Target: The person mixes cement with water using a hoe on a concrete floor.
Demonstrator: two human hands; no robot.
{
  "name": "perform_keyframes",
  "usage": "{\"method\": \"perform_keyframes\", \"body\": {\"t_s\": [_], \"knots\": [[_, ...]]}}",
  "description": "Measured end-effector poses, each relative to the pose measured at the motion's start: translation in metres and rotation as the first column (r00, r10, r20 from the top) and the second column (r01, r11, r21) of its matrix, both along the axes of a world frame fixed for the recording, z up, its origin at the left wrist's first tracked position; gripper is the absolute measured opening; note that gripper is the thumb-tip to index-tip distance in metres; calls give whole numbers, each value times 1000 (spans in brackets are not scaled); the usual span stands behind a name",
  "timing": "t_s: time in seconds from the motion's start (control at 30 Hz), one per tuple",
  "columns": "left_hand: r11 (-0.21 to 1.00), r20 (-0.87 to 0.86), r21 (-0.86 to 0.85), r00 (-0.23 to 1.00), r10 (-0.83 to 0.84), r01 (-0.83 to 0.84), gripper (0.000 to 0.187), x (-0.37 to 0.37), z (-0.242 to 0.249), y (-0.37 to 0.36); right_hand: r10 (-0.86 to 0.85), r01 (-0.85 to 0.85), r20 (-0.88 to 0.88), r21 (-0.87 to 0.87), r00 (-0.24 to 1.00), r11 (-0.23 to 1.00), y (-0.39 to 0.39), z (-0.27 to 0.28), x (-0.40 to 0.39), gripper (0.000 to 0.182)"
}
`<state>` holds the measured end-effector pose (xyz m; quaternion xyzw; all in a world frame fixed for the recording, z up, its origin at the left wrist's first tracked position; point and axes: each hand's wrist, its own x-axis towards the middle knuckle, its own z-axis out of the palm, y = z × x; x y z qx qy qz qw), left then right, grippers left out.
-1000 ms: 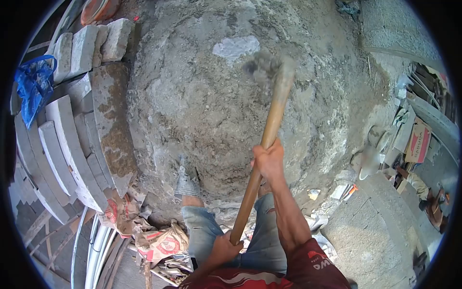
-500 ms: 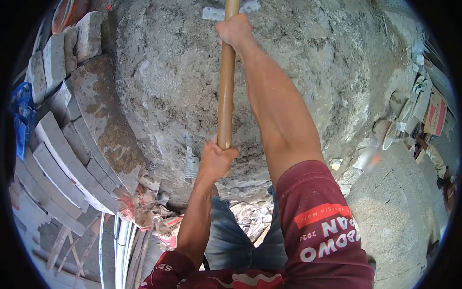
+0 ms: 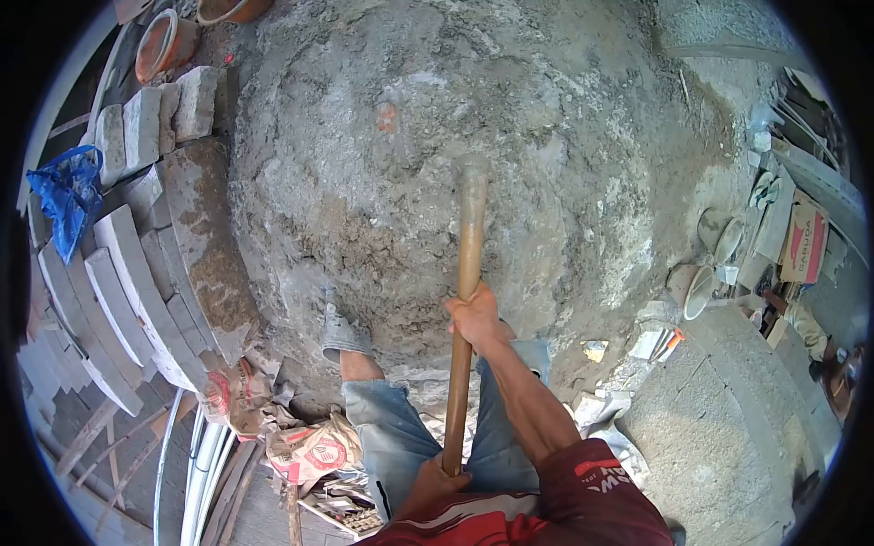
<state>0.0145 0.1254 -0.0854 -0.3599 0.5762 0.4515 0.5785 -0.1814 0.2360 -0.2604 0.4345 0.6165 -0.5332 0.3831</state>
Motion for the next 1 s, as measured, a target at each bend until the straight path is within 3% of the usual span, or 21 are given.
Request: {"method": "perform_keyframes", "body": {"t_s": [0.07, 0.2, 0.27, 0.3, 0.4, 0.5, 0.57, 0.63, 0.7, 0.87, 0.9, 0.97, 1.0], "knots": [[993, -27, 105, 998, -56, 59, 39, -10, -8, 8, -84, 88, -92, 45, 992, 995, 28, 12, -17, 26], [967, -369, 20, 901, -229, 254, 35, -95, -99, 27, -84, 164, -357, 200, 930, 966, 84, -13, -113, 16], [981, -576, 72, 810, -108, 183, 29, -154, -151, 25, -97, 208, -469, 191, 878, 959, 99, -43, -172, 14], [976, -587, 12, 792, -169, 217, 27, -183, -170, 22, -129, 243, -513, 160, 848, 957, 105, -66, -198, 14], [976, -529, 39, 833, -164, 216, 24, -235, -197, -2, -180, 285, -492, 148, 852, 947, 84, -112, -252, 20], [979, -450, 28, 878, -167, 201, 27, -229, -192, -44, -127, 212, -404, 173, 906, 962, 23, -138, -237, 25], [991, -360, 38, 926, -109, 132, 28, -189, -185, -83, 16, 42, -177, 319, 984, 947, -27, -149, -204, 31], [997, -242, 6, 967, -79, 83, 30, -147, -174, -124, -23, 68, -177, 256, 984, 964, -59, -130, -164, 32], [995, -214, -5, 972, -97, 98, 31, -104, -140, -142, -4, 17, -56, 231, 998, 973, -83, -127, -116, 29], [993, 47, 7, 991, -121, 121, 34, -38, -53, -173, -53, 52, 5, 116, 999, 992, -132, -59, -13, 32], [993, 90, 21, 989, -120, 119, 35, -24, -40, -177, -136, 136, -3, 52, 991, 989, -129, -45, 4, 31], [950, -18, -17, 950, -312, 312, 37, -8, -10, -172, -238, 237, -4, -25, 971, 971, -119, -17, 33, 29], [950, -23, -7, 949, -313, 313, 37, -4, -3, -167, -261, 261, 0, -30, 965, 965, -107, -3, 42, 29]]}}
